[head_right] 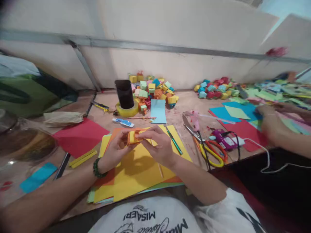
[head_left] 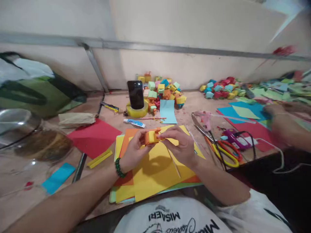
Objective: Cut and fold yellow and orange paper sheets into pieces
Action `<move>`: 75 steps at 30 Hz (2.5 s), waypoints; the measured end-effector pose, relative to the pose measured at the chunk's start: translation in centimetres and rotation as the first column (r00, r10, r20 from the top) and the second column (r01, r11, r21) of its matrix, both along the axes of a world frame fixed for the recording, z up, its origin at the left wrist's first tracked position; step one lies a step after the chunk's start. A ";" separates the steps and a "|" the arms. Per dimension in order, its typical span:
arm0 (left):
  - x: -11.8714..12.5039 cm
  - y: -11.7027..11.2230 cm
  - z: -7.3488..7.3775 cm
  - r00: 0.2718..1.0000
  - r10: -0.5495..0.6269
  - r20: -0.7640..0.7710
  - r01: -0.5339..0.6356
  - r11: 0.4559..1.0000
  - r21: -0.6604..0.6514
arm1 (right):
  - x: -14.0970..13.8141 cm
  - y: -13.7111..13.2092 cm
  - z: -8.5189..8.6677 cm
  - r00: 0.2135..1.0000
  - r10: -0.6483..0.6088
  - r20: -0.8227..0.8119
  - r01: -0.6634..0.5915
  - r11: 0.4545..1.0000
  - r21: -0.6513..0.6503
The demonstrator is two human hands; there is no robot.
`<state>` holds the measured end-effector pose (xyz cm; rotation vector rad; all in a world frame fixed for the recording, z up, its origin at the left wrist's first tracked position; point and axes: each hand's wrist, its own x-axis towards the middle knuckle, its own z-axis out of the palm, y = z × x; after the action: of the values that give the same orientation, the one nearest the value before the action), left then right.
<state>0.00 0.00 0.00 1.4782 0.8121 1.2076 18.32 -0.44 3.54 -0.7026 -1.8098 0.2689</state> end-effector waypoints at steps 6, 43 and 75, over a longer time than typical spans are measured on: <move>0.2 -0.1 0.2 1.000 -0.010 -0.002 0.010 1.000 -0.024 | 0.2 -0.4 0.4 0.996 -0.005 0.091 0.003 1.000 0.023; -0.6 0.2 0.9 0.975 0.072 -0.211 -0.056 0.995 0.082 | 0.9 0.4 -0.9 0.940 0.078 0.332 -0.077 0.997 -0.018; 5.9 11.4 11.3 0.994 0.110 -0.027 -0.112 0.990 -0.082 | 9.6 -5.7 -6.7 0.976 -0.060 0.207 0.121 0.947 -0.298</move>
<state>5.87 11.37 11.33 1.3961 0.9597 1.2261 27.88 -6.10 -3.19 -1.0628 -1.9362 0.4413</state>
